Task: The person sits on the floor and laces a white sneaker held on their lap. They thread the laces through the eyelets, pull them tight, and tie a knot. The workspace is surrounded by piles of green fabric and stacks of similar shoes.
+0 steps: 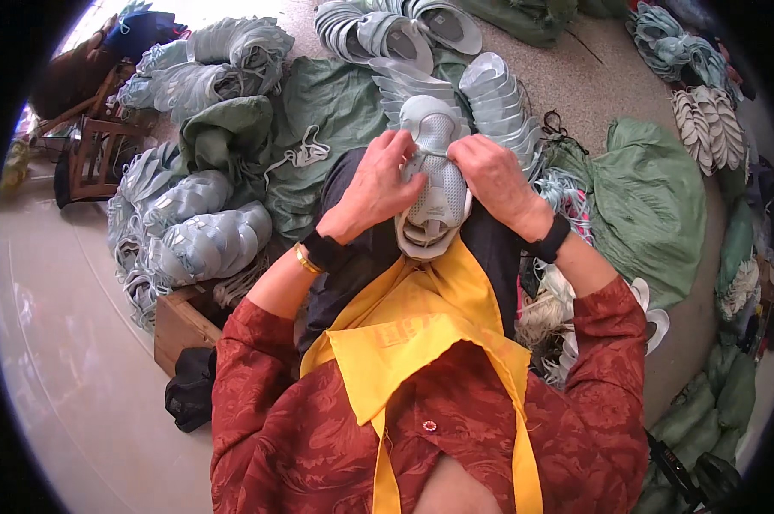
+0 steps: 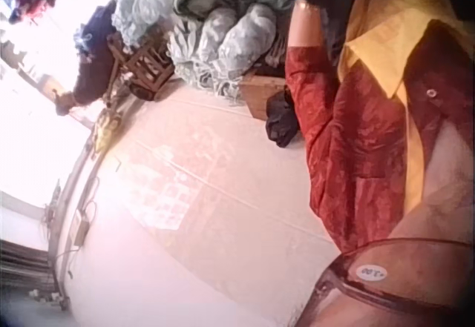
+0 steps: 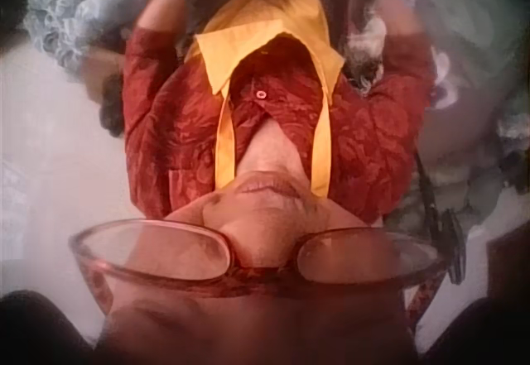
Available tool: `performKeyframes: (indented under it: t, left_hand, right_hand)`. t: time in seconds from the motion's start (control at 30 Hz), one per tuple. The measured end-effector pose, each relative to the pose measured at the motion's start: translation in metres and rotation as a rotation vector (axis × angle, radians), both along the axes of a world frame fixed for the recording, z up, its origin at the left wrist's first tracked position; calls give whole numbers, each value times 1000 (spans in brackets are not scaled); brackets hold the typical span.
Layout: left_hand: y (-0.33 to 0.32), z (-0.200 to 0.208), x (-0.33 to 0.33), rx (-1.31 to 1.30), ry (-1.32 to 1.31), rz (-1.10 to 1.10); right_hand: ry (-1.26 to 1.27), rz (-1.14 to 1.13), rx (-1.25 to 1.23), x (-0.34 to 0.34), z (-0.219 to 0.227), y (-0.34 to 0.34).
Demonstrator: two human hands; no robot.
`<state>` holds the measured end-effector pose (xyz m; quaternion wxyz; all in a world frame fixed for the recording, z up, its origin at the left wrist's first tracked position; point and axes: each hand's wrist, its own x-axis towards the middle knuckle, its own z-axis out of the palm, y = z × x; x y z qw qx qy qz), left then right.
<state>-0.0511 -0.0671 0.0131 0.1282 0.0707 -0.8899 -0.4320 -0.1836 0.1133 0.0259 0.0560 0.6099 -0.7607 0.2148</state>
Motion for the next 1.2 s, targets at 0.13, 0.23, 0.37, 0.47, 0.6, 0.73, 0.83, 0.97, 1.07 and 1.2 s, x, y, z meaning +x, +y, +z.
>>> performKeyframes:
  t: [0.13,0.23,0.37,0.47,0.6,0.73,0.83,0.97,1.07,1.2]
  left_hand:
    - [4,7,5,-179,73,-35]
    - [8,-2,3,-185,78,35]
    - [10,-12,7,-140,84,90]
    - [13,-11,6,-149,106,95]
    - [14,-15,5,-156,94,106]
    - [17,-18,4,-143,119,117]
    - [20,-21,4,-77,125,155]
    - [20,-25,1,-4,156,175]
    - [19,-25,-1,7,212,196]
    - [20,-11,1,-4,232,205]
  right_hand:
    - [86,49,-57,0,11,-4]
    - [-190,39,-106,13,17,-4]
    - [-515,-39,-142,42,30,-14]
    - [-469,-118,-121,36,18,-23]
    - [-377,-169,-36,36,7,-30]
    - [-346,-220,-5,40,7,-34]
    - [-364,-216,-43,39,7,-34]
    - [-368,-231,-39,38,5,-35]
    - [-376,-234,-44,36,3,-37]
    - [-359,-219,-68,35,4,-36]
